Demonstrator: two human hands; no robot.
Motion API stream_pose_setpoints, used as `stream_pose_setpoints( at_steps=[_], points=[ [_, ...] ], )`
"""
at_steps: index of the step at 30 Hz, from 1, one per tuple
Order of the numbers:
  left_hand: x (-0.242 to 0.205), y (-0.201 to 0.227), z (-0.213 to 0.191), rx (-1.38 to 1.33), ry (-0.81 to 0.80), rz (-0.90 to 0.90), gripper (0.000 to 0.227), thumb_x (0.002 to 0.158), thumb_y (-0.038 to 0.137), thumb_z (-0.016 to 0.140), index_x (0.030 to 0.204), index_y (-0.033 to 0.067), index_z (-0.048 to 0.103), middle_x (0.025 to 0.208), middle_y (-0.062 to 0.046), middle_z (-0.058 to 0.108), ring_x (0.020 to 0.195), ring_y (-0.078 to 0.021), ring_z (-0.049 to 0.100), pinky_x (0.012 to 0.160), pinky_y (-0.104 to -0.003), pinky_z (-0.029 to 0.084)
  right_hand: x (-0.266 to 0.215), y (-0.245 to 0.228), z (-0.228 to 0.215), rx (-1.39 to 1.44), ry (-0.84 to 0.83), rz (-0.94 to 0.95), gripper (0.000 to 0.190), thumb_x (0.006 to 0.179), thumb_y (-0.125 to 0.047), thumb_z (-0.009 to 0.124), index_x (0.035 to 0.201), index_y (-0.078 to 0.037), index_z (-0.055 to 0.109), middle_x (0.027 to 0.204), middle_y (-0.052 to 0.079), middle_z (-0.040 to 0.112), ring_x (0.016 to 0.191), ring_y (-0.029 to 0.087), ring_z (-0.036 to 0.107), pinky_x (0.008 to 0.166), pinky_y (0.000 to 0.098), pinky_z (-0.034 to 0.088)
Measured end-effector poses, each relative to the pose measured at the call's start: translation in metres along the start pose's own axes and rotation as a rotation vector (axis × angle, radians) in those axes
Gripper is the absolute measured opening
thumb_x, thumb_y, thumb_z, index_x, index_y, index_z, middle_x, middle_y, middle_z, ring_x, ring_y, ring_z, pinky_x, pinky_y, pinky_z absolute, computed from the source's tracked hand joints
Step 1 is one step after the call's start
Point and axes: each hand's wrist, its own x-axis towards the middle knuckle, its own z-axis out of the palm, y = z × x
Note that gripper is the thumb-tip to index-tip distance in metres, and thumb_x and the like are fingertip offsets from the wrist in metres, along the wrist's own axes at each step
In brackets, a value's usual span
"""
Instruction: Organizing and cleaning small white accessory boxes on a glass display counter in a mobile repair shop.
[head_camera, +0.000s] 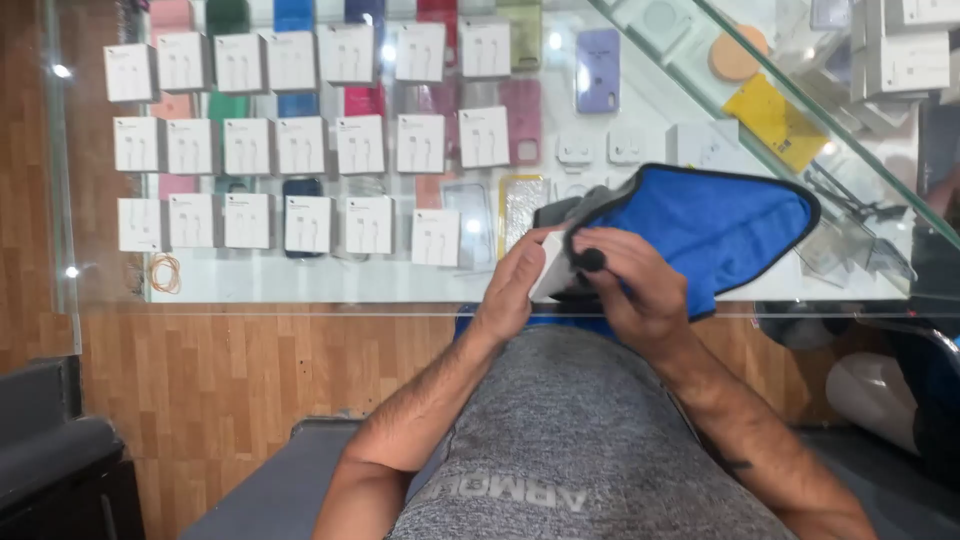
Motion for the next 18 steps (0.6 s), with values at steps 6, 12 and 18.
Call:
stream_pose_setpoints(
  at_steps=[6, 12, 18],
  points=[
    [-0.011, 0.014, 0.009, 0.160, -0.026, 0.089, 0.045, 0.098, 0.037, 0.036, 0.118, 0.0036, 0.057, 0.119, -0.019, 0.056, 0.114, -0.0281, 0.052, 0.097, -0.046, 0.041, -0.004, 0.018, -0.012, 0.078, -0.017, -0.135, 0.015, 0.086, -0.004, 0.056, 0.097, 0.005, 0.062, 0.088, 0.024, 0.066, 0.077, 0.040, 0.066, 0.063, 0.0488, 0.056],
    [-0.012, 0.024, 0.030, 0.167, -0.033, 0.129, 0.043, 0.099, 0.032, 0.035, 0.117, 0.0001, 0.057, 0.116, -0.021, 0.056, 0.113, -0.0300, 0.052, 0.098, -0.047, 0.038, -0.005, 0.015, -0.029, -0.029, -0.033, -0.128, 0.017, 0.091, -0.001, 0.050, 0.102, 0.006, 0.062, 0.092, 0.017, 0.066, 0.080, 0.034, 0.065, 0.063, 0.0443, 0.055],
    [-0.011, 0.012, 0.024, 0.155, -0.036, 0.105, 0.046, 0.098, 0.036, 0.034, 0.118, 0.0015, 0.056, 0.113, -0.022, 0.057, 0.109, -0.0287, 0.054, 0.094, -0.048, 0.041, -0.014, 0.031, -0.033, -0.076, 0.010, -0.155, 0.010, 0.087, 0.000, 0.057, 0.089, 0.004, 0.066, 0.082, 0.016, 0.067, 0.069, 0.033, 0.065, 0.056, 0.0414, 0.054]
  ],
)
